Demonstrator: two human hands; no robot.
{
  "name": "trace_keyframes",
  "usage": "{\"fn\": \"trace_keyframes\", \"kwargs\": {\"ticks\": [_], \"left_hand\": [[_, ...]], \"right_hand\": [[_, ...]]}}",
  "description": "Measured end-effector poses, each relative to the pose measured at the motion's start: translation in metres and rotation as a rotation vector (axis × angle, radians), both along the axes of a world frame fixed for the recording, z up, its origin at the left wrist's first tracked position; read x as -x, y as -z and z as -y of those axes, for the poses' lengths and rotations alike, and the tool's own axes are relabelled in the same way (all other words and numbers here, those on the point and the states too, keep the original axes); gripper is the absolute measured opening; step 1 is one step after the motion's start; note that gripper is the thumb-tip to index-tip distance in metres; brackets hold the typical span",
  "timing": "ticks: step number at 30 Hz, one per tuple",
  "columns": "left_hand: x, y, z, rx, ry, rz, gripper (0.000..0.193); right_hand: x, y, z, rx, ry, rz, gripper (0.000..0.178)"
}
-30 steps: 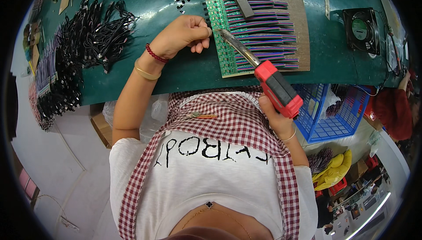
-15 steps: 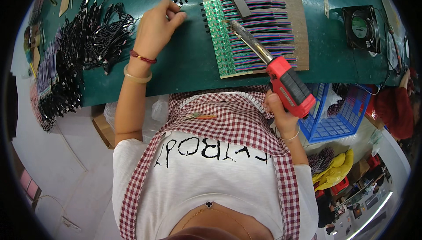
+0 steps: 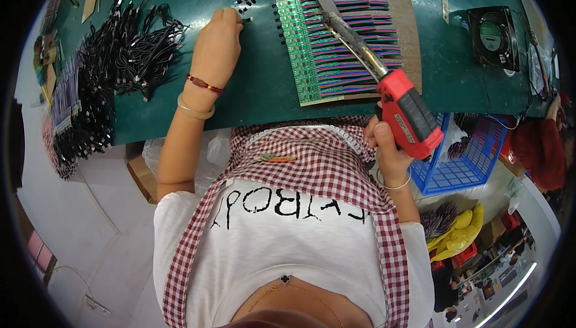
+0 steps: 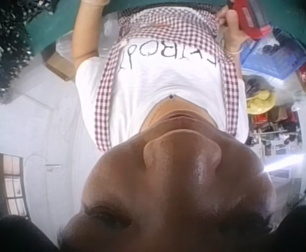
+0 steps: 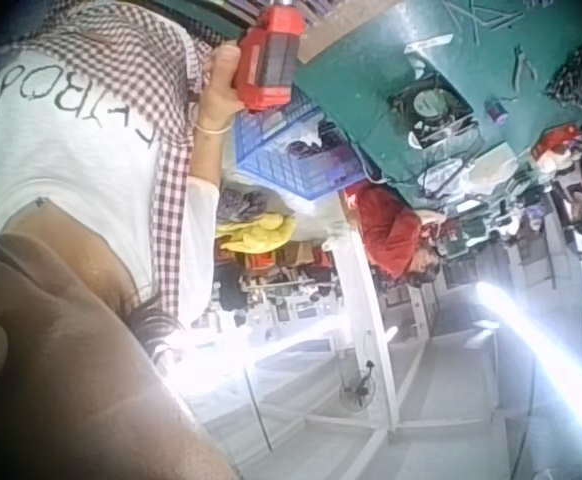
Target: The person solders cables and electronic components onto circuit boards using a soldering gun by hand.
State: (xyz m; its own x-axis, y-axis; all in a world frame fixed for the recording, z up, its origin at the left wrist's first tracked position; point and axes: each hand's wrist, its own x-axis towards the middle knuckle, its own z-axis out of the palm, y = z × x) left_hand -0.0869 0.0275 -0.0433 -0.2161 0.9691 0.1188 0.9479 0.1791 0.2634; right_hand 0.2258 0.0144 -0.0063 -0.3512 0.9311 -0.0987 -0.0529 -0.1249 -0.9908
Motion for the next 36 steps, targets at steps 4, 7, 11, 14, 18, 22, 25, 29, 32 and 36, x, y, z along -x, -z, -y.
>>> {"fn": "trace_keyframes", "kwargs": {"ticks": [4,7,11,14,18,22,25,29,32,36], "left_hand": [[0.007,-0.008,0.012,-0.145,0.08,0.216,0.005],[-0.008,-0.038,0.021,-0.003,0.057,0.698,0.009],[-0.033,-0.043,0.034,0.258,0.069,1.448,0.017],[-0.051,-0.044,0.038,0.254,0.105,1.628,0.019],[-0.087,-0.061,0.042,0.178,-0.071,1.658,0.014],[-0.104,-0.058,0.046,-0.004,0.034,1.511,0.012],[-0.105,-0.059,0.049,-0.014,0.03,1.54,0.01],[-0.1,-0.069,0.05,0.031,0.047,1.429,0.009],[-0.089,-0.071,0.05,0.115,0.109,1.247,0.009],[-0.086,-0.065,0.049,0.091,0.158,1.216,0.009]], "right_hand": [[0.008,-0.004,-0.002,-0.004,0.026,-0.041,0.036],[0.017,-0.007,-0.004,0.034,0.084,-0.175,0.037],[0.034,-0.017,-0.01,0.104,0.076,-0.302,0.038],[0.044,-0.017,-0.009,0.109,0.051,-0.296,0.036],[0.062,-0.022,-0.009,0.009,-0.05,0.074,0.04],[0.067,-0.028,-0.006,0.092,-0.149,0.056,0.042],[0.064,-0.024,-0.006,0.053,-0.133,0.041,0.04],[0.061,-0.023,-0.008,-0.13,-0.194,0.195,0.035],[0.063,-0.028,-0.009,-0.173,-0.23,0.23,0.026],[0.064,-0.029,-0.01,-0.152,-0.266,0.266,0.02]]}}
